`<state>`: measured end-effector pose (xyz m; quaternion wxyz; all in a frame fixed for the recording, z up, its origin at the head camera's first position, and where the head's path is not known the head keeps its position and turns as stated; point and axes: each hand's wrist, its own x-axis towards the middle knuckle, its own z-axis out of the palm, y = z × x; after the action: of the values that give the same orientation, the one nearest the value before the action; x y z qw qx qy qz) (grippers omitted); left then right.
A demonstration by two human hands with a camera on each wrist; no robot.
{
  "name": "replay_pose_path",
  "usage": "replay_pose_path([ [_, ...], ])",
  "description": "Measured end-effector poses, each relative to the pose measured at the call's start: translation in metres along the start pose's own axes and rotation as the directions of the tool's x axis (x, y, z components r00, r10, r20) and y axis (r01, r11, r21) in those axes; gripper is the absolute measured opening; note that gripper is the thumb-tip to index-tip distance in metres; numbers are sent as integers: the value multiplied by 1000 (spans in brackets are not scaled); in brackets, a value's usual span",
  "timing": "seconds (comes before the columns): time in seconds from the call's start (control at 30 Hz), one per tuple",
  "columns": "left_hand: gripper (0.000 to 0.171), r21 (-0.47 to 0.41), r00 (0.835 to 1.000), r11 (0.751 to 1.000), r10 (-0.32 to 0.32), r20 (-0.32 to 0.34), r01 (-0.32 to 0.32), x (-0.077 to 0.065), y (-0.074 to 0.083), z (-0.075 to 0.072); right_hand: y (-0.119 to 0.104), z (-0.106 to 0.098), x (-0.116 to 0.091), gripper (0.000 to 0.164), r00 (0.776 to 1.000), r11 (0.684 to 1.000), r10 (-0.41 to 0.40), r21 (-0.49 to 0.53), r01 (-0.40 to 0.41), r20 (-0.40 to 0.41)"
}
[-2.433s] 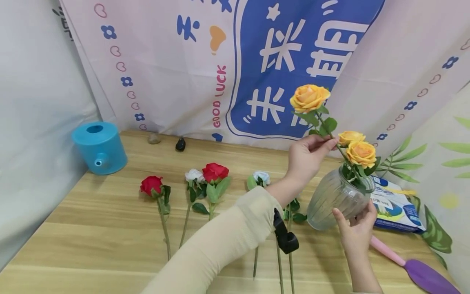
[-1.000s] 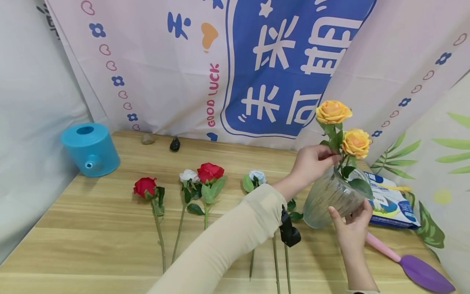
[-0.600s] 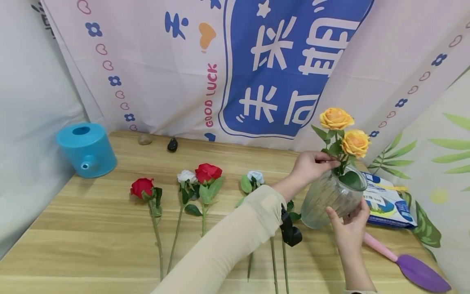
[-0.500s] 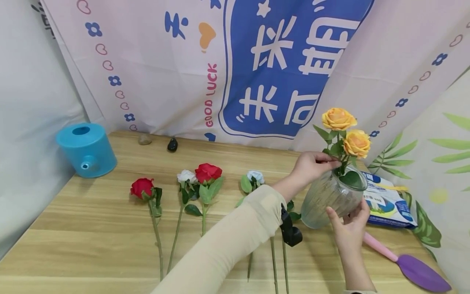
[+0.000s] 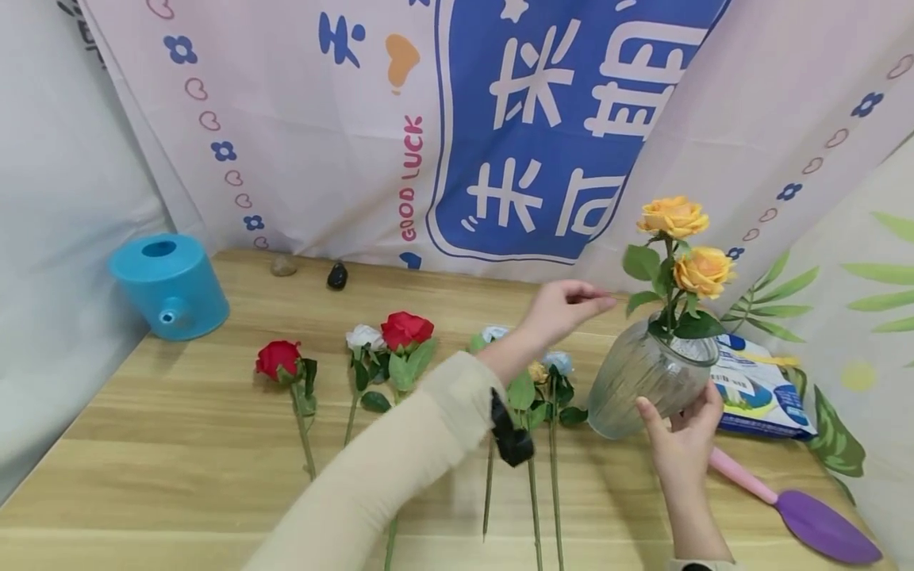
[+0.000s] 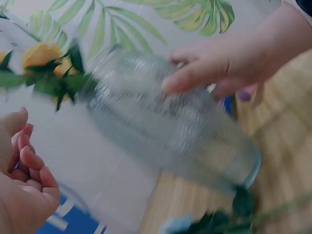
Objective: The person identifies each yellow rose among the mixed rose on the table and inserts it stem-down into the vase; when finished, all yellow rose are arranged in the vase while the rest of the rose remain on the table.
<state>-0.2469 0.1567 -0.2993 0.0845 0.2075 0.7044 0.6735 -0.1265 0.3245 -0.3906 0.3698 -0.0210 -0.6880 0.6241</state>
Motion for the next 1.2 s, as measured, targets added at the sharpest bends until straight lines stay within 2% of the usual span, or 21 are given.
replay_pose_path([
  [0.2,24,76,999,996,-49,9,48,-15,-19,-61,-4,-2,2,79,1000,1000,4,-25,-4,-12],
  [0.27,24,93,995,991,-98,15,97,-22,-30,-75,-5,-3,2,79,1000,999,15,-34,-16,-17],
  [0.37,22,99,980,977,-193,48,188,-35,-52,-83,-5,-5,1,78,999,998,45,-51,-46,-23],
  [0.43,19,116,962,961,-260,82,250,-45,-66,-81,-5,-7,0,78,998,996,57,-62,-58,-25],
  [0.53,17,168,928,934,-340,151,315,-61,-81,-70,-5,-7,-1,78,998,996,59,-70,-60,-23],
  [0.63,14,252,898,905,-395,193,344,-74,-88,-54,-4,-7,-1,78,999,996,49,-70,-50,-17],
  [0.7,17,334,887,881,-415,201,336,-78,-90,-44,-3,-6,-1,78,999,997,42,-62,-43,-13],
  [0.77,25,426,889,850,-417,187,309,-81,-89,-35,-3,-5,-2,78,999,998,39,-54,-40,-14],
  [0.87,37,584,902,774,-402,158,242,-81,-85,-26,-4,-3,-2,78,999,998,41,-42,-41,-19],
  [1.0,42,709,915,682,-382,132,182,-81,-79,-20,-4,-2,-3,78,999,998,50,-45,-51,-21],
  [1.07,42,736,915,655,-384,126,173,-81,-78,-18,-5,-1,-4,78,998,997,53,-47,-54,-18],
  [1.2,41,762,906,622,-406,118,179,-81,-77,-17,-6,1,-5,78,999,998,49,-39,-50,-10],
])
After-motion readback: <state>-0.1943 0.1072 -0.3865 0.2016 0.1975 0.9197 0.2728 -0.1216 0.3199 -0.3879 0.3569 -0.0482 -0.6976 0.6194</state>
